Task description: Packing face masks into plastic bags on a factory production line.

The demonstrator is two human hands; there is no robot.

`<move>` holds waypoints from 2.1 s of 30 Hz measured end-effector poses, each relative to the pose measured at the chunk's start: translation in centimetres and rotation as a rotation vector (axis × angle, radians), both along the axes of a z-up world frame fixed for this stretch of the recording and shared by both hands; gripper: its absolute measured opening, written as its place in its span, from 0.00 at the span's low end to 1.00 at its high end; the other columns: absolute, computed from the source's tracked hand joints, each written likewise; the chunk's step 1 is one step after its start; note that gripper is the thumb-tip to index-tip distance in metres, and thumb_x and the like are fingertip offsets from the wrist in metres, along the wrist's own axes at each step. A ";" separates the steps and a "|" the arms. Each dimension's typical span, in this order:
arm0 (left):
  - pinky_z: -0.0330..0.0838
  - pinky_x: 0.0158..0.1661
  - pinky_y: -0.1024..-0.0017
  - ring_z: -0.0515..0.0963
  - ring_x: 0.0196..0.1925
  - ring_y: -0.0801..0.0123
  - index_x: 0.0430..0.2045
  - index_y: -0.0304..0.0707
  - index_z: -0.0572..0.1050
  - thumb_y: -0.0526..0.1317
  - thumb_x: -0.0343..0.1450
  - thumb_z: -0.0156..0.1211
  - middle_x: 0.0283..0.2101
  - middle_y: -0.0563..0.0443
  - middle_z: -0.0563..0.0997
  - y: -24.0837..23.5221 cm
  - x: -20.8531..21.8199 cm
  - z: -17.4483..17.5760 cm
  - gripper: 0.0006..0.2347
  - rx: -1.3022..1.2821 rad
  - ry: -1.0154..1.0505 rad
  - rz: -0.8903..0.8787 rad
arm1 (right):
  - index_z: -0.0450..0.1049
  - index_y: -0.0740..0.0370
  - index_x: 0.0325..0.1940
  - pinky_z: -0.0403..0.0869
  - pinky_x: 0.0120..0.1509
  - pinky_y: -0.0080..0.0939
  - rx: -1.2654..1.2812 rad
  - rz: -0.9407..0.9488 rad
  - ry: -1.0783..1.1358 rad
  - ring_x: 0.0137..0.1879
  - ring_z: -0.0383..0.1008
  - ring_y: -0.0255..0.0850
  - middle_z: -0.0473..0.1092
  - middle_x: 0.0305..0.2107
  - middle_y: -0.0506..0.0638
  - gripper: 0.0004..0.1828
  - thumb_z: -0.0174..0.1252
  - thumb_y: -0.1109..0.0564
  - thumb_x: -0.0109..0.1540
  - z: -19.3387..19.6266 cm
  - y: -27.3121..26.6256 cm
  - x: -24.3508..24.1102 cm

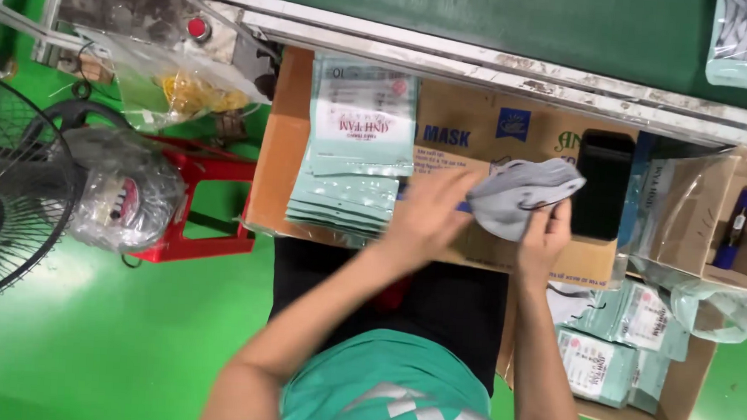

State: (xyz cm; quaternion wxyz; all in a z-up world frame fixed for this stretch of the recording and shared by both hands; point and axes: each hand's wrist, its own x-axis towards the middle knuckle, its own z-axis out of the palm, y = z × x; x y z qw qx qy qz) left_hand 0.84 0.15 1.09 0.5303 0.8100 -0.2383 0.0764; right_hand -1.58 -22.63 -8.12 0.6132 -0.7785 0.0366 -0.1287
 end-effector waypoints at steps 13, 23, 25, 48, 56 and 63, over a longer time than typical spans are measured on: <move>0.74 0.42 0.69 0.77 0.42 0.60 0.31 0.33 0.74 0.32 0.62 0.57 0.36 0.47 0.75 11.3 7.2 -5.6 0.07 0.914 -0.515 -0.109 | 0.72 0.62 0.59 0.64 0.38 0.31 1.480 0.576 0.088 0.31 0.66 0.30 0.69 0.27 0.43 0.21 0.53 0.42 0.73 2.3 1.8 1.5; 0.71 0.40 0.64 0.76 0.42 0.56 0.30 0.36 0.73 0.32 0.61 0.57 0.36 0.46 0.73 5.5 7.4 -8.1 0.06 0.733 -0.370 0.170 | 0.72 0.67 0.57 0.76 0.58 0.39 0.673 0.218 0.166 0.51 0.76 0.38 0.75 0.46 0.48 0.16 0.58 0.60 0.66 1.2 5.1 3.7; 0.72 0.40 0.64 0.76 0.42 0.56 0.31 0.35 0.73 0.32 0.62 0.57 0.36 0.46 0.73 4.3 6.1 -6.0 0.07 0.623 -0.358 0.199 | 0.71 0.67 0.60 0.74 0.56 0.36 0.536 0.214 0.169 0.50 0.74 0.36 0.75 0.44 0.48 0.18 0.58 0.63 0.66 3.3 6.5 4.4; 0.68 0.57 0.67 0.75 0.53 0.60 0.49 0.34 0.70 0.33 0.69 0.65 0.49 0.48 0.76 2.3 -1.1 2.7 0.15 -0.406 -0.028 0.441 | 0.74 0.68 0.40 0.70 0.54 0.33 0.253 -0.033 -0.023 0.51 0.68 0.34 0.67 0.47 0.47 0.06 0.63 0.65 0.60 8.5 7.2 2.8; 0.72 0.54 0.68 0.76 0.52 0.66 0.52 0.24 0.74 0.35 0.72 0.63 0.51 0.44 0.79 0.2 -0.7 -1.2 0.16 -0.732 0.475 0.487 | 0.71 0.62 0.58 0.76 0.55 0.37 0.956 0.165 0.261 0.38 0.69 0.29 0.73 0.41 0.45 0.17 0.58 0.60 0.65 5.4 8.5 1.0; 0.75 0.47 0.70 0.79 0.45 0.68 0.48 0.25 0.77 0.36 0.71 0.65 0.45 0.46 0.81 -1.2 -3.4 -3.8 0.14 -0.615 0.715 0.175 | 0.74 0.66 0.49 0.75 0.41 0.39 0.915 0.089 0.408 0.36 0.77 0.34 0.76 0.36 0.48 0.08 0.55 0.63 0.66 0.7 5.5 -0.1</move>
